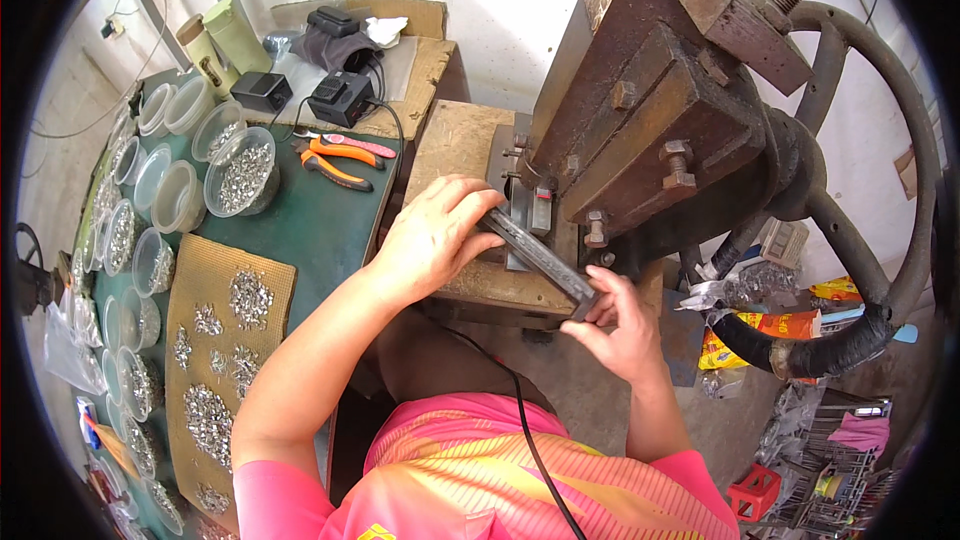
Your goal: The person selects small metal components from sorting trays, arranges them on a metal plate, and then uses a manual press to assemble them.
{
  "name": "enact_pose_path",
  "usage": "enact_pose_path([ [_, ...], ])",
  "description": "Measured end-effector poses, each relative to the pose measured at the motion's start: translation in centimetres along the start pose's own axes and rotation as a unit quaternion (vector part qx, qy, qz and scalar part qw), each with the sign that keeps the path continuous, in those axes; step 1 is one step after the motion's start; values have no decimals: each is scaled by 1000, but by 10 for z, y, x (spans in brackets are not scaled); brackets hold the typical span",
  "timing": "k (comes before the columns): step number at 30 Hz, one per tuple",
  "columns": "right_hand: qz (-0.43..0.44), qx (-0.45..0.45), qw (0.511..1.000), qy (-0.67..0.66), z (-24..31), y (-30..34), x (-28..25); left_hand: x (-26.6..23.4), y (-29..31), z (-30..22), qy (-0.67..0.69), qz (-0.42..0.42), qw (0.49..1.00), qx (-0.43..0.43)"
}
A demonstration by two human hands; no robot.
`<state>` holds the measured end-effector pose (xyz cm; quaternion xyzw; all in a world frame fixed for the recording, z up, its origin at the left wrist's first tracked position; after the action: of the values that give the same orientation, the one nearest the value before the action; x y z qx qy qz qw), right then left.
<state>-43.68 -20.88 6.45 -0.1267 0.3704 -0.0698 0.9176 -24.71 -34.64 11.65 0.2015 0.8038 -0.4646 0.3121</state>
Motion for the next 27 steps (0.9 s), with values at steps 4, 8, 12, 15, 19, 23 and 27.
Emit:
enact_pose_path([
  [4, -1, -165, 982, 89, 53, -24, 23, -1, 18, -7, -12, -6, 999, -50],
  [8, -10, -136, 986, 92, 65, -33, 51, 10, 45, -37, 135, 73, 985, -72],
  [12, -4, -111, 990, 90, 51, -29, 65, 15, 62, -44, 160, 114, 972, -126],
  [15, 80, -43, 988, -126, 25, -18, 72, 18, 73, -37, 154, 113, 971, -142],
  [19, -34, 147, 941, -304, -63, 41, 17, 14, 67, -44, 129, 89, 983, -98],
  [23, -384, 203, 836, -335, -130, 115, -73, 13, 64, -43, 121, 85, 985, -90],
  [27, -465, -13, 868, -176, -61, 90, -135, 9, 62, -43, 116, 56, 989, -68],
])
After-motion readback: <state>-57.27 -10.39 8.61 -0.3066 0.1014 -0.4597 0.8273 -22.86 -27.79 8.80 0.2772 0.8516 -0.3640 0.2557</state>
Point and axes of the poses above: each hand's wrist, its own y-axis away from the middle knuckle, its own x-axis out of the palm, z = x × y, the point moved 9 cm from there along -y, towards the middle knuckle, and after that the axes turned 2 degrees about -x, right-handed, at the moved point
